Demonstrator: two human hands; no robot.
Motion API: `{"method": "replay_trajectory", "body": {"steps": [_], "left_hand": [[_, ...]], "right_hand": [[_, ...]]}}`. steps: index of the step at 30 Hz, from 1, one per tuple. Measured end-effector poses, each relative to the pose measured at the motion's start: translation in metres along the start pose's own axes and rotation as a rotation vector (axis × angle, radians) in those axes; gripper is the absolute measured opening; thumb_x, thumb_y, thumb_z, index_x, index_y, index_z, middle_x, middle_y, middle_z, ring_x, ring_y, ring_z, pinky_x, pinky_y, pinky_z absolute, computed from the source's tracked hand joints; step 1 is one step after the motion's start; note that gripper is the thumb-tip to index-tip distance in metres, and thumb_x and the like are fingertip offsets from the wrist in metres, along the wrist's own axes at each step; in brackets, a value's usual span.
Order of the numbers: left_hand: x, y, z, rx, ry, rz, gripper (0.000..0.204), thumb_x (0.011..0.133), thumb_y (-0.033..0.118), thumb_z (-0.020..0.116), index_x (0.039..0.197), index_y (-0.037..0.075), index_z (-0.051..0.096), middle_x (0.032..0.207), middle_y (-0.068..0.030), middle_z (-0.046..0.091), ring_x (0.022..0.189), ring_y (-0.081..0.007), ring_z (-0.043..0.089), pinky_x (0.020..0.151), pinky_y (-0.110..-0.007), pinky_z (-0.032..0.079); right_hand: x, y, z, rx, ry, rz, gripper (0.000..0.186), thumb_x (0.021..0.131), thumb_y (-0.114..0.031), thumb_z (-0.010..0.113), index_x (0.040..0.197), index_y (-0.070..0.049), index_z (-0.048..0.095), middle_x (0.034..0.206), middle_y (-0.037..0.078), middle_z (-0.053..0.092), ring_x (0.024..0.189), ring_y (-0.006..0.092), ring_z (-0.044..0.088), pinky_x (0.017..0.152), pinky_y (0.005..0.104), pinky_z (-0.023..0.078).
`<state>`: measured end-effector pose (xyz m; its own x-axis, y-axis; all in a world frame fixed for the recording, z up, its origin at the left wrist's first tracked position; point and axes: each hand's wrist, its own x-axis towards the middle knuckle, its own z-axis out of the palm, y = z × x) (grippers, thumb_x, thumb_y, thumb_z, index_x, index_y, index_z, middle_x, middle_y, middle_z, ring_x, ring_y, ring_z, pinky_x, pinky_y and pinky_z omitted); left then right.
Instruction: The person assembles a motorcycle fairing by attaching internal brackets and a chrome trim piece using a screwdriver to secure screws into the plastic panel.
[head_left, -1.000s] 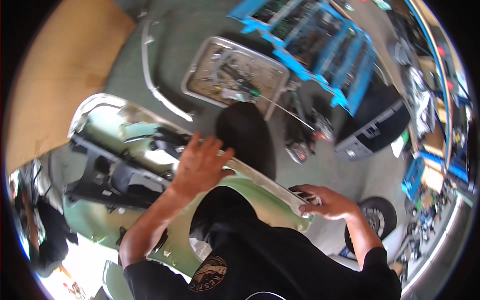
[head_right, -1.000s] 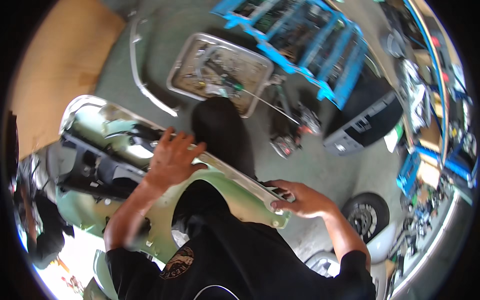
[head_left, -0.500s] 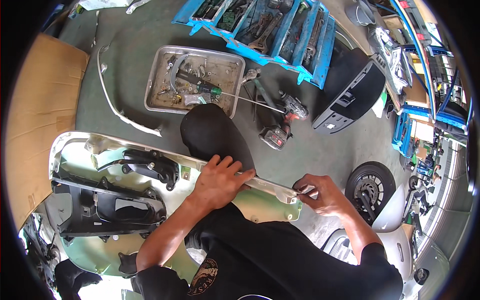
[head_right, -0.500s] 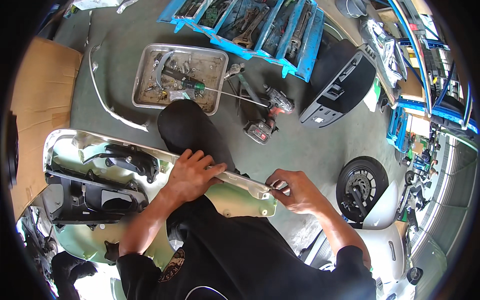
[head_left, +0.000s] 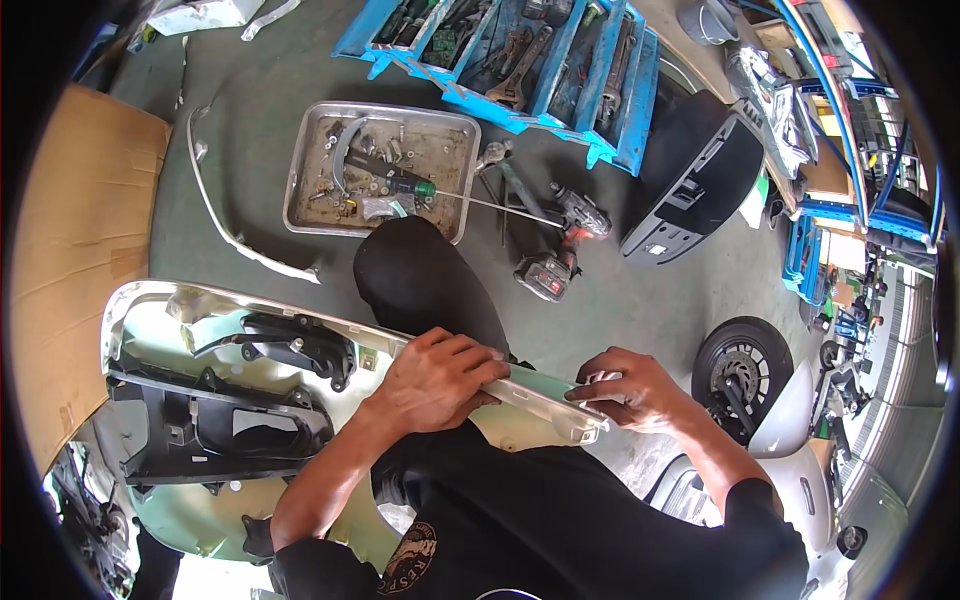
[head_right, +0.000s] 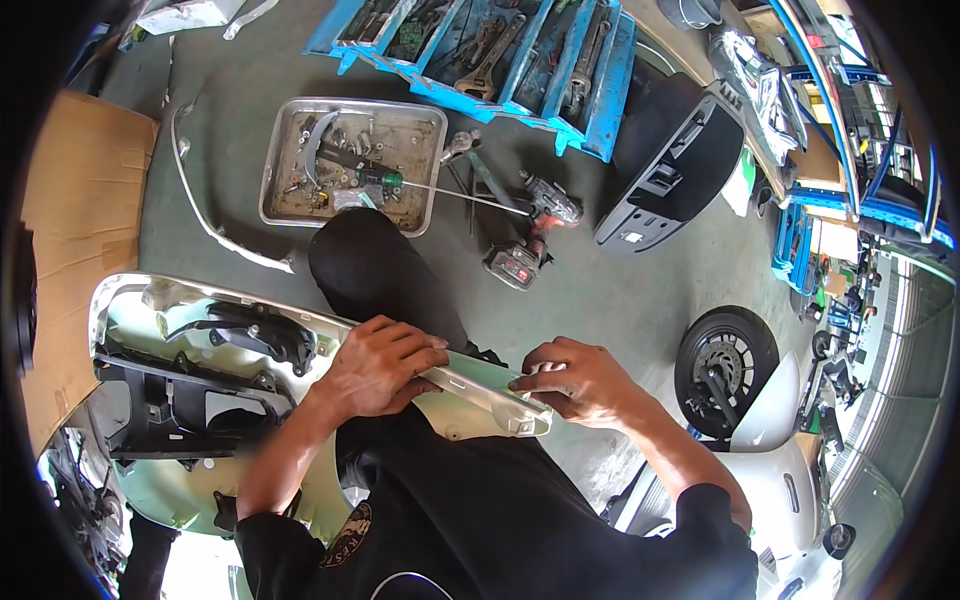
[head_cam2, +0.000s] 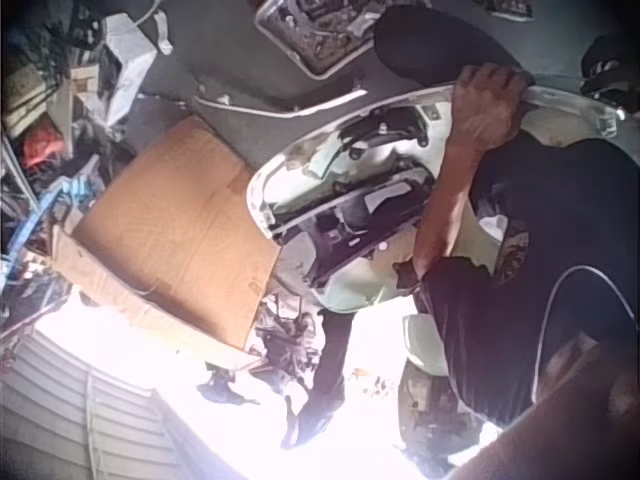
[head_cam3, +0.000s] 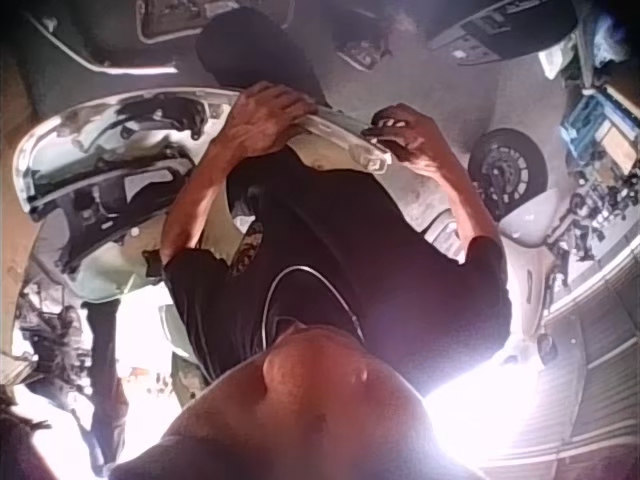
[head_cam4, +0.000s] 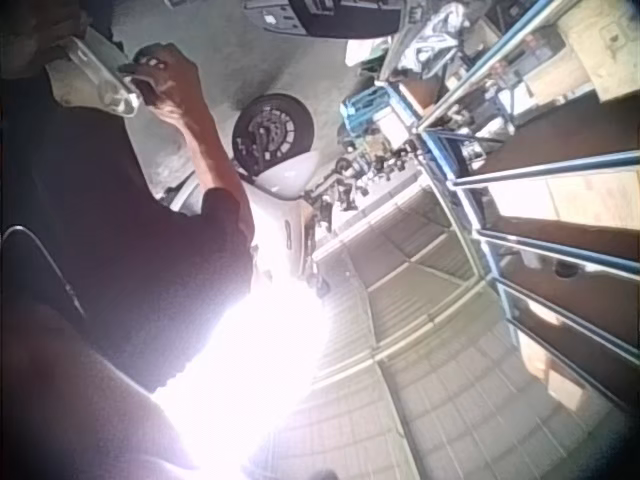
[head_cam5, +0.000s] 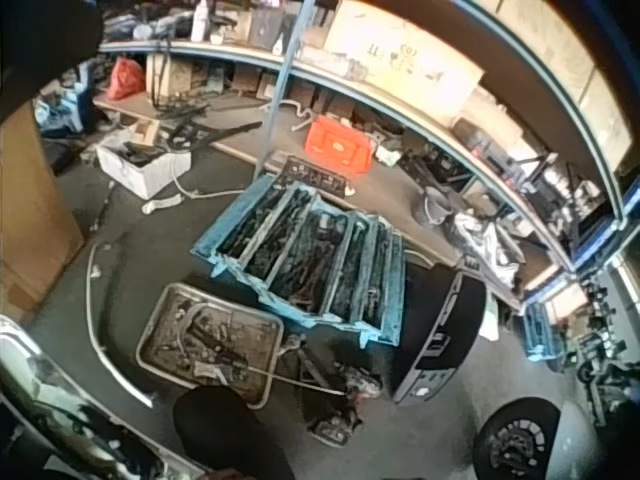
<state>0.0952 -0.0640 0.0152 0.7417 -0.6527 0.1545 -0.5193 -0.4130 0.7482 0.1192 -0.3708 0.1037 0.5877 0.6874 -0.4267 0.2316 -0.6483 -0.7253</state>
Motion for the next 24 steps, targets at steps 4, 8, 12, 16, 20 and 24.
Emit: {"method": "replay_trajectory", "body": {"steps": [4,8,12,16,20,24], "left_hand": [[-0.003,0.000,0.001,0.008,-0.008,-0.013,0.041,0.070,0.024,0.083,0.106,0.016,0.066,0.113,0.0019,0.069,0.102,-0.0190,0.065,0.085,-0.036,0.049],[-0.006,-0.002,0.002,0.017,-0.003,-0.003,0.040,0.069,0.024,0.084,0.104,0.016,0.067,0.117,0.0015,0.067,0.105,-0.0206,0.064,0.089,-0.038,0.049],[-0.008,-0.002,0.002,-0.014,-0.016,-0.011,0.038,0.069,0.023,0.084,0.103,0.016,0.068,0.120,0.0006,0.066,0.108,-0.0216,0.063,0.091,-0.039,0.048],[-0.012,0.000,-0.003,-0.039,-0.005,0.007,0.038,0.069,0.021,0.084,0.103,0.015,0.068,0.124,-0.0011,0.065,0.112,-0.0227,0.062,0.094,-0.041,0.047],[-0.013,0.003,-0.003,-0.054,-0.017,0.002,0.037,0.070,0.020,0.084,0.103,0.015,0.068,0.128,-0.0025,0.063,0.116,-0.0237,0.060,0.098,-0.041,0.045],[-0.012,0.001,-0.001,-0.032,-0.048,-0.003,0.037,0.070,0.019,0.083,0.104,0.014,0.068,0.129,-0.0031,0.063,0.116,-0.0240,0.060,0.098,-0.042,0.045]], "right_hand": [[0.004,-0.010,-0.004,-0.277,0.014,-0.099,0.043,0.060,-0.003,0.082,0.097,-0.024,0.075,0.106,-0.006,0.065,0.092,0.0178,0.062,0.070,0.0302,0.058],[0.009,-0.018,-0.010,-0.369,0.058,-0.185,0.033,0.058,-0.006,0.083,0.087,-0.019,0.076,0.105,-0.008,0.065,0.095,0.0184,0.060,0.068,0.0310,0.057],[0.012,-0.024,-0.014,-0.255,0.016,-0.130,0.026,0.059,-0.007,0.083,0.082,-0.016,0.076,0.108,-0.008,0.064,0.099,0.0191,0.059,0.076,0.0339,0.056],[0.016,-0.042,-0.019,-0.374,-0.057,-0.044,0.019,0.063,-0.009,0.082,0.080,-0.016,0.076,0.114,-0.007,0.063,0.111,0.0220,0.055,0.091,0.0395,0.049],[0.018,-0.049,-0.026,-0.320,-0.131,-0.008,0.015,0.066,-0.013,0.082,0.079,-0.017,0.077,0.117,-0.005,0.062,0.117,0.0247,0.052,0.098,0.0424,0.044],[0.017,-0.060,-0.029,0.016,-0.145,-0.183,0.011,0.069,-0.015,0.082,0.078,-0.015,0.076,0.115,-0.004,0.063,0.117,0.0254,0.052,0.098,0.0423,0.043]]}}
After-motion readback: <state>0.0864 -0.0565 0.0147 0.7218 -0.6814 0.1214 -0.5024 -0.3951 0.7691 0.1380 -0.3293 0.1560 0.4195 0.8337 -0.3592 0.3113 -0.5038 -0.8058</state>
